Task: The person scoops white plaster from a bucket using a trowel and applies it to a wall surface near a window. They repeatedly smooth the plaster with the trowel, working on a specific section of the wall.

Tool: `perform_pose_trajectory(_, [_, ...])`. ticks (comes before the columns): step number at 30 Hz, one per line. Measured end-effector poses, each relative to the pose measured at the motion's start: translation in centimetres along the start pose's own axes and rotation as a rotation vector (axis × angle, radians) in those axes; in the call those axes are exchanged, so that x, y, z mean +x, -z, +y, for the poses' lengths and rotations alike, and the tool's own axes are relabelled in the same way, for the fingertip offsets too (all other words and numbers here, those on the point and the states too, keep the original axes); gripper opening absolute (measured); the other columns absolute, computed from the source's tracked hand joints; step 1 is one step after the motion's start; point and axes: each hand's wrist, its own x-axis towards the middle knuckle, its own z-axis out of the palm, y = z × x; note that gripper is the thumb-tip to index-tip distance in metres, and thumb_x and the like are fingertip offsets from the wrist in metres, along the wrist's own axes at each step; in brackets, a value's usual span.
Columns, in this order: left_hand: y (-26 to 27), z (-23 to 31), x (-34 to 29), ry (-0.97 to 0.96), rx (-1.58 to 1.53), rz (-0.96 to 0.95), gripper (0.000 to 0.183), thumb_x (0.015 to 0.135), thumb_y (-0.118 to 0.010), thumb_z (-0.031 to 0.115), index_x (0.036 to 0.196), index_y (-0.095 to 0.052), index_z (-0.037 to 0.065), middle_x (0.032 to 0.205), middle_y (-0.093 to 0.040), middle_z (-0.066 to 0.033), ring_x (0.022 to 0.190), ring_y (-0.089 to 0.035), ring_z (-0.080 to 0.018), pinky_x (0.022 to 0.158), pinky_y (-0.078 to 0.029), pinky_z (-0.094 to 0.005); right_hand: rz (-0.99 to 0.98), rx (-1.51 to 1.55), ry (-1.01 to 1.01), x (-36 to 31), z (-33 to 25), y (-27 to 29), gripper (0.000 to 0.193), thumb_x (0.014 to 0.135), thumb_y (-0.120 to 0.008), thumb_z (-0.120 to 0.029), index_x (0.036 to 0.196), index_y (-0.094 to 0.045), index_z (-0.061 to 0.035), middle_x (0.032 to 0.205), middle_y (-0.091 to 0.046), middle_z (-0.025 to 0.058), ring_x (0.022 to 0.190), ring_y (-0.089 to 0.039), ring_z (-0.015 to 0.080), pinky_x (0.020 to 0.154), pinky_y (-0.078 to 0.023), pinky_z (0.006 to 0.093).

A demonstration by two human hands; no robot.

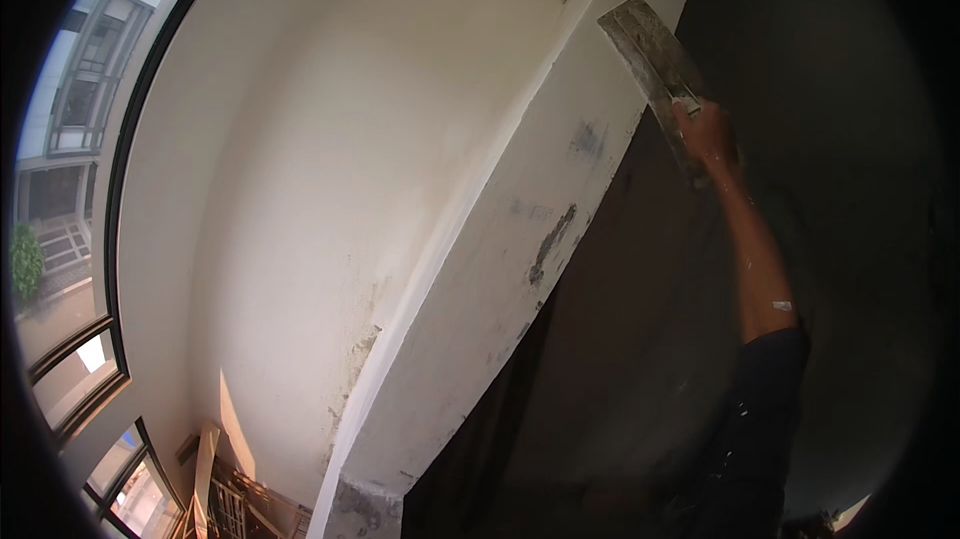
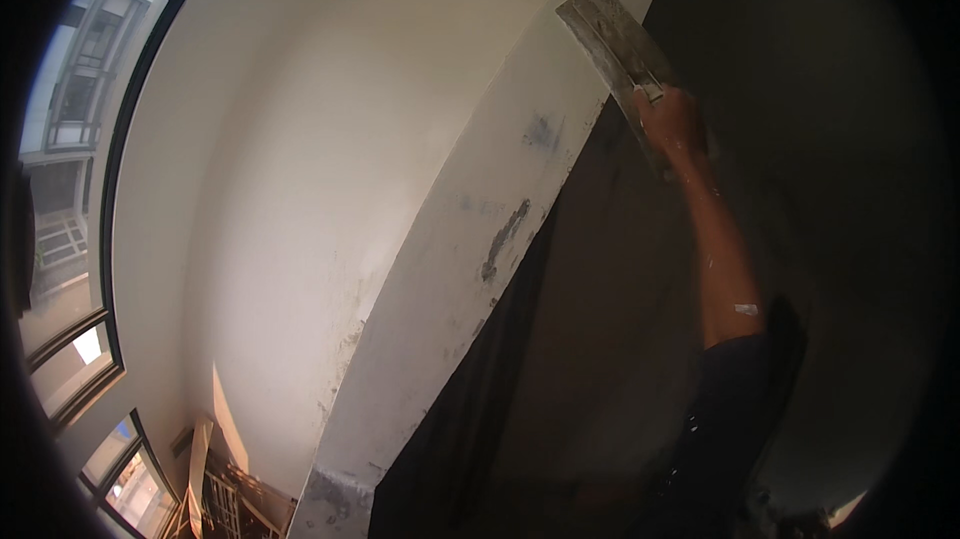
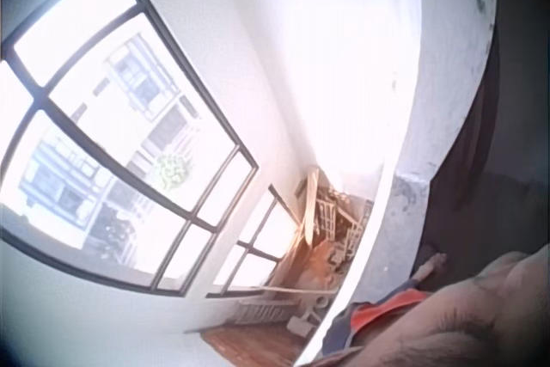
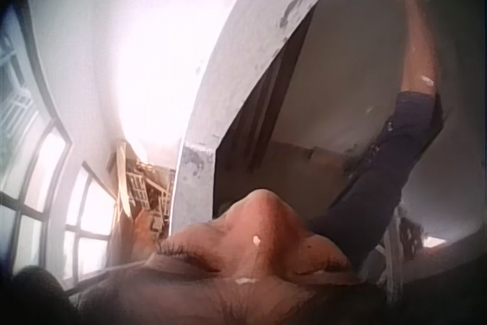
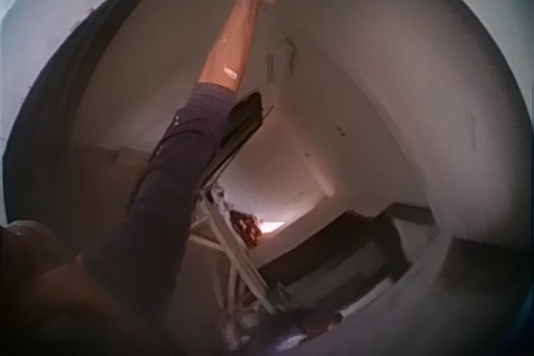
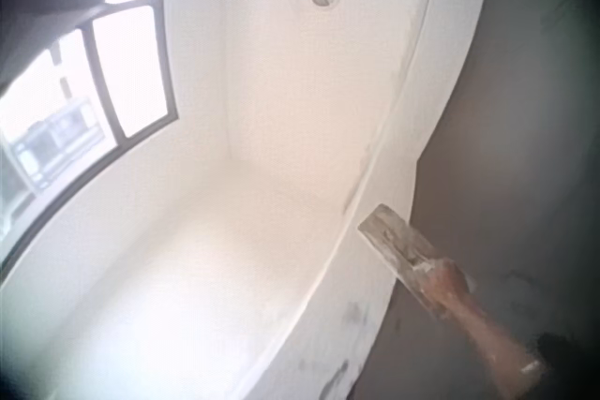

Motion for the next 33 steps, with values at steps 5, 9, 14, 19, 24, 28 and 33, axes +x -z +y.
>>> perform_pose_trajectory(5, [0.3, 0.3, -0.8, 0.02, 0.014, 0.022, 0.036, 0.09, -0.051, 0.028, 0.115, -0.055, 0.003, 0.1, -0.061, -0.0088, 0.085, -0.057, -0.0203, 0.073, -0.048, -0.0328, -0.001, 0.015, 0.06, -2.3, 0.1, -0.4, 0.044, 0.082, -0.057, -0.039, 0.089, -0.065, 0.0041, 0.082, -0.062, 0.0284, 0.081, -0.062, 0.042, 0.07, -0.049, 0.0471])
perform_pose_trajectory(9, [0.1, 0.1, -0.7, 0.024, 0.025, 0.018, 0.036, 0.089, -0.052, 0.028, 0.114, -0.055, 0.003, 0.1, -0.061, -0.0096, 0.086, -0.057, -0.0214, 0.074, -0.048, -0.0336, -0.035, 0.016, 0.104, -4.2, 0.5, -0.5, 0.046, 0.082, -0.058, -0.039, 0.087, -0.065, 0.006, 0.079, -0.062, 0.0281, 0.079, -0.062, 0.0418, 0.07, -0.049, 0.0457])
perform_pose_trajectory(14, [-0.1, -0.2, -0.1, 0.023, 0.049, -0.003, 0.036, 0.088, -0.053, 0.028, 0.114, -0.055, 0.003, 0.1, -0.061, -0.0105, 0.087, -0.057, -0.0227, 0.075, -0.049, -0.0346, -0.036, 0.062, 0.122, -7.7, 1.3, -0.7, 0.045, 0.082, -0.058, -0.038, 0.089, -0.064, 0.0063, 0.077, -0.063, 0.027, 0.076, -0.063, 0.0412, 0.07, -0.049, 0.0461])
perform_pose_trajectory(19, [0.2, -0.2, -0.3, 0.01, 0.075, 0.001, 0.036, 0.087, -0.053, 0.027, 0.113, -0.056, 0.003, 0.1, -0.062, -0.0115, 0.088, -0.057, -0.0241, 0.075, -0.049, -0.0355, -0.255, 0.064, 0.207, -12.4, -0.3, 0.9, 0.045, 0.082, -0.057, -0.039, 0.089, -0.063, 0.0051, 0.076, -0.063, 0.0263, 0.076, -0.063, 0.041, 0.071, -0.049, 0.0474])
perform_pose_trajectory(24, [0.0, 0.0, -0.2, -0.021, 0.108, 0.012, 0.036, 0.087, -0.054, 0.027, 0.112, -0.056, 0.002, 0.1, -0.062, -0.0124, 0.089, -0.058, -0.0254, 0.076, -0.049, -0.0365, -0.26, 0.09, 0.195, -12.5, -1.7, 3.3, 0.044, 0.082, -0.057, -0.04, 0.089, -0.062, 0.0027, 0.077, -0.063, 0.0251, 0.078, -0.062, 0.0416, 0.07, -0.049, 0.0476])
perform_pose_trajectory(28, [-0.5, -0.1, -0.1, -0.007, 0.14, 0.004, 0.036, 0.086, -0.055, 0.027, 0.112, -0.056, 0.002, 0.1, -0.062, -0.0132, 0.09, -0.058, -0.0264, 0.077, -0.049, -0.0372, -0.013, 0.042, -0.004, -3.4, -1.4, 3.1, 0.045, 0.083, -0.056, -0.042, 0.093, -0.063, 0.0013, 0.082, -0.064, 0.0235, 0.083, -0.062, 0.0413, 0.073, -0.048, 0.0471])
perform_pose_trajectory(33, [-0.9, -0.3, -0.2, 0.0, 0.179, 0.017, 0.036, 0.085, -0.055, 0.026, 0.111, -0.056, 0.002, 0.1, -0.062, -0.0141, 0.092, -0.058, -0.0278, 0.077, -0.049, -0.0382, -0.152, 0.062, 0.02, -0.9, -3.5, 2.1, 0.048, 0.083, -0.055, -0.043, 0.093, -0.063, 0.0036, 0.086, -0.064, 0.0261, 0.087, -0.062, 0.0403, 0.075, -0.048, 0.0471])
